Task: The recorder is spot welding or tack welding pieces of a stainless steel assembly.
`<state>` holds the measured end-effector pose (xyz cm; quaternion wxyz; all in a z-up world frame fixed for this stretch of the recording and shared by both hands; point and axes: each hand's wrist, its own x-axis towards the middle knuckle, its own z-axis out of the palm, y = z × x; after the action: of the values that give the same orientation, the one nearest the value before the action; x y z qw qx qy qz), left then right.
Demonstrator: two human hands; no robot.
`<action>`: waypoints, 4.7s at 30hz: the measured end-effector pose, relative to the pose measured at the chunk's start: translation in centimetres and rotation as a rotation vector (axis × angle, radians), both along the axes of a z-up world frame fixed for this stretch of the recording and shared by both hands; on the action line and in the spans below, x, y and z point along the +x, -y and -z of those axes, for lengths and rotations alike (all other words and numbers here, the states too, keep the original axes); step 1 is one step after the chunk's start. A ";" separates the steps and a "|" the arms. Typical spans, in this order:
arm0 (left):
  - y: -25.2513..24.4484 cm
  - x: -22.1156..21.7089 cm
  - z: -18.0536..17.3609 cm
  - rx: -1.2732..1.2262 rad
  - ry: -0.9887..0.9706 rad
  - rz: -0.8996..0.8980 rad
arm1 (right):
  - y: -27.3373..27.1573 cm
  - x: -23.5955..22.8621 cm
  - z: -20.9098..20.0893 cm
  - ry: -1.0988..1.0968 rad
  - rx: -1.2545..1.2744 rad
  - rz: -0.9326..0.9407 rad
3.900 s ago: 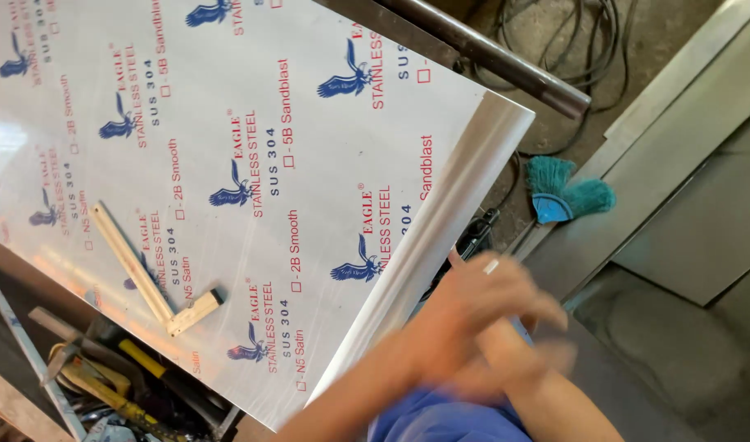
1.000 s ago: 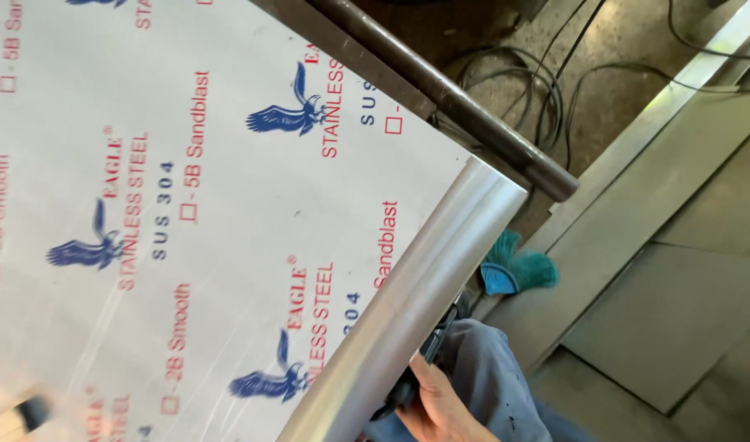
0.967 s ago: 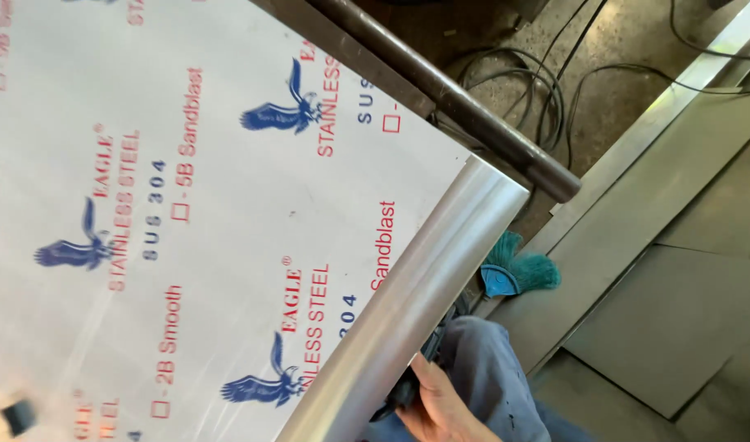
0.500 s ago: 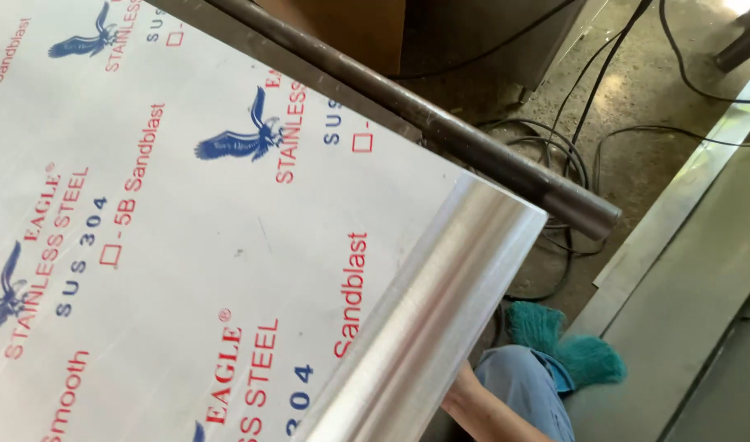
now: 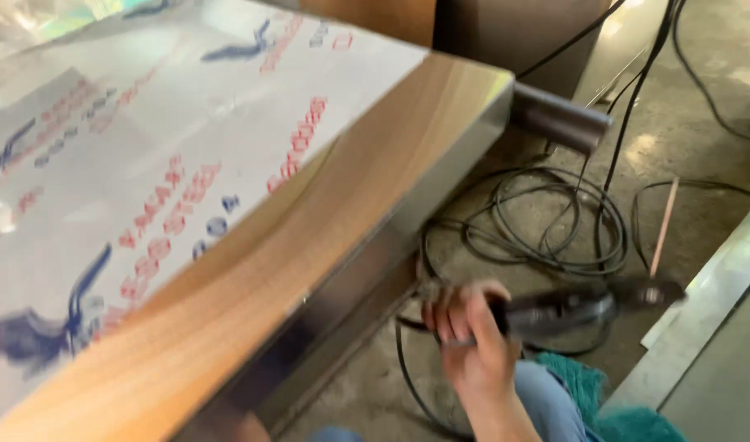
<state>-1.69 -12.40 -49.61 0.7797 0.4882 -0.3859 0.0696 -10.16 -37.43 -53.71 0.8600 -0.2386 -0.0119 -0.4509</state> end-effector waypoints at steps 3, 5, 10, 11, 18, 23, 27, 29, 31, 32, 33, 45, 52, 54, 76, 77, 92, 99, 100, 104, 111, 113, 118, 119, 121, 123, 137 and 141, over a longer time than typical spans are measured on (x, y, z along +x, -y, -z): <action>-0.6 -2.9 -3.4 0.032 -0.082 -0.069 | -0.6 -0.5 -3.7 -0.126 -0.071 0.015; 0.4 -2.8 -5.1 0.010 -0.090 -0.105 | 0.2 0.6 -7.5 -0.199 -0.235 0.024; 2.6 -1.8 -7.3 -0.054 -0.061 -0.156 | 0.3 2.2 -10.2 -0.122 -0.210 -0.020; 3.2 -2.0 -7.6 -0.068 -0.054 -0.162 | 0.3 2.7 -10.3 -0.083 -0.228 -0.017; 1.4 -3.0 -4.8 0.051 -0.181 -0.070 | 0.1 3.1 -10.4 -0.049 -0.244 -0.007; 2.7 -6.5 -5.0 0.787 0.232 -0.677 | -0.2 3.2 -10.9 -0.094 -0.216 -0.002; 6.1 -7.4 -12.5 0.761 1.239 -0.958 | -0.3 3.2 -10.8 -0.090 -0.231 -0.006; 8.2 -5.9 -15.6 0.987 1.449 -1.183 | -0.2 3.3 -11.0 -0.098 -0.231 -0.001; 9.1 -4.2 -16.1 1.046 1.497 -1.229 | -0.3 3.3 -11.2 -0.095 -0.232 -0.002; 9.7 -3.3 -16.2 1.113 1.543 -1.264 | -0.2 3.2 -11.2 -0.100 -0.226 -0.003; 9.5 -2.7 -16.0 1.111 1.545 -1.262 | -0.2 3.2 -11.3 -0.101 -0.224 0.000; 9.8 -2.7 -16.4 1.150 1.640 -1.246 | 3.0 -2.1 -11.3 -0.235 -0.483 0.168; 11.5 -2.7 -17.9 1.181 1.590 -1.307 | 6.2 1.2 -13.5 -0.547 -0.945 0.467; 12.1 -2.4 -17.9 1.182 1.598 -1.286 | 6.4 1.7 -14.4 -0.519 -0.989 0.511; 9.6 -2.2 -15.2 1.151 1.693 -1.278 | 4.0 -3.2 -7.4 -0.252 -0.939 0.194; 9.7 -2.3 -15.2 1.149 1.692 -1.304 | 4.0 -3.9 -6.6 -0.221 -0.853 0.128; 10.6 -1.9 -15.9 1.204 1.715 -1.347 | 3.2 -6.9 -2.7 -0.256 -0.877 0.330; 12.4 -2.7 -18.5 1.334 1.756 -1.345 | 3.9 -8.2 -4.8 -0.274 -0.902 0.297; 12.4 -2.8 -18.6 1.320 1.771 -1.310 | 3.9 -8.4 -5.2 -0.316 -0.944 0.330; 12.6 -2.8 -19.6 1.340 1.808 -1.221 | 3.7 -8.4 -4.6 -0.328 -0.916 0.361; 12.6 -3.0 -19.8 1.286 1.860 -1.244 | 4.1 -7.9 -3.4 -0.322 -0.878 0.365; 12.7 -2.8 -19.7 1.307 1.901 -1.278 | 4.1 -7.9 -3.8 -0.298 -0.874 0.323; 13.1 -2.9 -20.0 1.362 1.877 -1.281 | 4.6 -7.8 -5.5 -0.304 -0.917 0.390; 13.2 -3.0 -20.1 1.360 1.855 -1.267 | 4.8 -7.9 -5.3 -0.324 -0.925 0.405; 13.2 -3.2 -20.0 1.374 1.848 -1.268 | 4.7 -8.3 -5.0 -0.385 -0.996 0.467; 13.3 -3.2 -19.9 1.366 1.846 -1.302 | 4.6 -8.4 -4.8 -0.423 -1.071 0.549; 13.5 -2.2 -19.1 1.370 1.812 -1.292 | 3.6 -7.3 -3.3 -0.545 -1.174 0.683; 12.5 -2.5 -19.5 1.408 1.785 -1.132 | 2.9 -8.4 -3.8 -0.610 -1.229 0.642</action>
<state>-4.24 -24.90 -30.14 -0.3161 0.6750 -0.4670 0.4759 -18.59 -40.30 -49.94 0.3640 -0.7810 0.0476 -0.5053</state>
